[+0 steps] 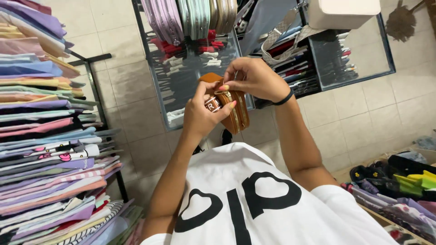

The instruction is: Inspecting and handling various small purses and handbags on a display shelf

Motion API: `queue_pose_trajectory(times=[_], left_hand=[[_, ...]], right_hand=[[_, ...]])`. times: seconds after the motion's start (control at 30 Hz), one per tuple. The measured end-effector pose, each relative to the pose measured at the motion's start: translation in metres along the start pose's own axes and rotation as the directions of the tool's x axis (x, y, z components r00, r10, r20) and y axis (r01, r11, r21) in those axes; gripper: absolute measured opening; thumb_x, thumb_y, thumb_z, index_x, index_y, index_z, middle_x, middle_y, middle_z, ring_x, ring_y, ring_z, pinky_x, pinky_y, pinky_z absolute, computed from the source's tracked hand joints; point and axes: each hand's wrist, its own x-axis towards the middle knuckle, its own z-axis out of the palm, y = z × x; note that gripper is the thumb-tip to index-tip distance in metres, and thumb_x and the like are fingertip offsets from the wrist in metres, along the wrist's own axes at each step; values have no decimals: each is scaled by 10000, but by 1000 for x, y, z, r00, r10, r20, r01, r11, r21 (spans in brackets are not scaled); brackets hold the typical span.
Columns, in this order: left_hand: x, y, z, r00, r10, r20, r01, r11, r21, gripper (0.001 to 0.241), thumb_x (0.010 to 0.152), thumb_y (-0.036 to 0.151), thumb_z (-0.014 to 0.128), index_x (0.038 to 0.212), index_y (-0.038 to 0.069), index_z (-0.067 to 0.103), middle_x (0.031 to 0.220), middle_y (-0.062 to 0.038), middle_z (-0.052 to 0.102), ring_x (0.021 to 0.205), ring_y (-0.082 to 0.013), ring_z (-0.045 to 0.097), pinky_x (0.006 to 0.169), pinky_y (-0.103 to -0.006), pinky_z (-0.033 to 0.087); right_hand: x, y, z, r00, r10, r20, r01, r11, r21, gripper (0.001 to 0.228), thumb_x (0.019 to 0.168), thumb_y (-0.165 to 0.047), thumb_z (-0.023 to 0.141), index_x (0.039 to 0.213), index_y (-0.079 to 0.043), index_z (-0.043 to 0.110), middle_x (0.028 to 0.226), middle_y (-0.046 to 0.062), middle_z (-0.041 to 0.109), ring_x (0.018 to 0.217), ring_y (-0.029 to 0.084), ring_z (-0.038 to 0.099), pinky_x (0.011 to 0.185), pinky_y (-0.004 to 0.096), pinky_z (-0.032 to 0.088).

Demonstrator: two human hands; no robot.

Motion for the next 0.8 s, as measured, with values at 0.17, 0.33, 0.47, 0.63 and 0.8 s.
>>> queue_pose_trajectory(times=[0.17, 0.33, 0.47, 0.63, 0.8], left_hand=[[7, 2, -2, 1000, 5, 25, -6, 1000, 16, 598, 703, 532, 840, 1171, 249, 598, 919, -74, 788, 924, -324, 757, 793, -441, 596], [15, -8, 3, 999, 50, 4, -50, 999, -4, 577, 718, 525, 846, 1158, 243, 602, 934, -84, 789, 953, -328, 751, 813, -437, 595], [19, -13, 5, 999, 36, -39, -36, 999, -15, 562, 727, 513, 846, 1157, 237, 611, 872, -97, 782, 875, -324, 762, 766, -426, 596], [28, -23, 6, 994, 63, -84, -66, 997, -27, 517, 752, 479, 823, 1158, 230, 622, 840, -112, 776, 832, -347, 760, 731, -452, 585], [36, -43, 7, 981, -6, -196, -14, 995, -102, 402, 843, 493, 737, 1116, 210, 656, 759, -135, 733, 730, -323, 728, 686, -431, 552]], right_hand=[[1, 12, 0, 995, 91, 46, -91, 996, -7, 222, 947, -211, 746, 1064, -36, 675, 761, 108, 568, 643, 247, 622, 591, 386, 510], [-1, 39, 7, 992, 123, 34, -123, 992, 3, 254, 1023, -313, 665, 1130, -105, 566, 762, 112, 660, 675, 246, 604, 647, 388, 467], [-3, 37, 10, 982, -51, -183, 67, 995, 77, 165, 1010, -213, 710, 1068, -89, 618, 696, 44, 677, 586, 151, 612, 586, 280, 478], [-6, 40, 24, 827, -396, -399, 257, 898, -358, 241, 985, -167, 754, 1207, -146, 662, 778, -1, 701, 742, 223, 723, 711, 317, 576], [-27, 12, 23, 598, -802, 16, 520, 372, -768, 126, 1060, -208, 601, 973, -128, 643, 742, 10, 572, 643, 182, 547, 580, 279, 480]])
